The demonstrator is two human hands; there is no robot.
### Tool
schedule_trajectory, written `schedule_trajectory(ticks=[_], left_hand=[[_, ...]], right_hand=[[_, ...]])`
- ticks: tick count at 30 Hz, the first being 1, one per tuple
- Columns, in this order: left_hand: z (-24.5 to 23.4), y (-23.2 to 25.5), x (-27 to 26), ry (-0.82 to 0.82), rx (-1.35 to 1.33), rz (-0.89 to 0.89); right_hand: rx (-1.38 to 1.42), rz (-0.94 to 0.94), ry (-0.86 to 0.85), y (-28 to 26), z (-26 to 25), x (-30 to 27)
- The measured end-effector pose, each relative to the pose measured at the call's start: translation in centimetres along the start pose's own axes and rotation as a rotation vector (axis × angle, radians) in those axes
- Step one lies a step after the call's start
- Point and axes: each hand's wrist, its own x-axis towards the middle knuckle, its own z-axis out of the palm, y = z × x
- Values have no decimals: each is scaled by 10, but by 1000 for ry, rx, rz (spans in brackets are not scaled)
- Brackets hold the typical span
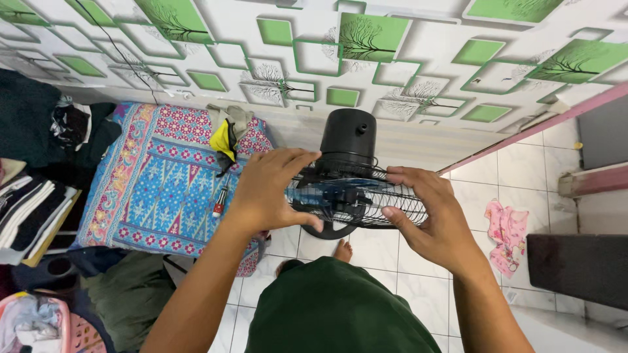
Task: The person unplugs a standing fan, removes the front grille and fan blades, then uses a screwdriver to loosen and remove the central hub nut. The removed parts are placed on a nearby table.
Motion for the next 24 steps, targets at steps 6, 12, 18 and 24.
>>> schedule_trajectory(ticks=[6,12,18,24], left_hand=[[7,-13,-8,15,-74,27],[8,-19,-9,-37,-17,14],[9,-21,-7,-30,-14,47],[9,-20,-11,-53,-19,34]], right_hand=[[-6,135,151,-44,26,-1],[-95,146,190,-50,42,-4],[-201,177,216,-43,53,-3],[-237,179,196,-36,57,-5]])
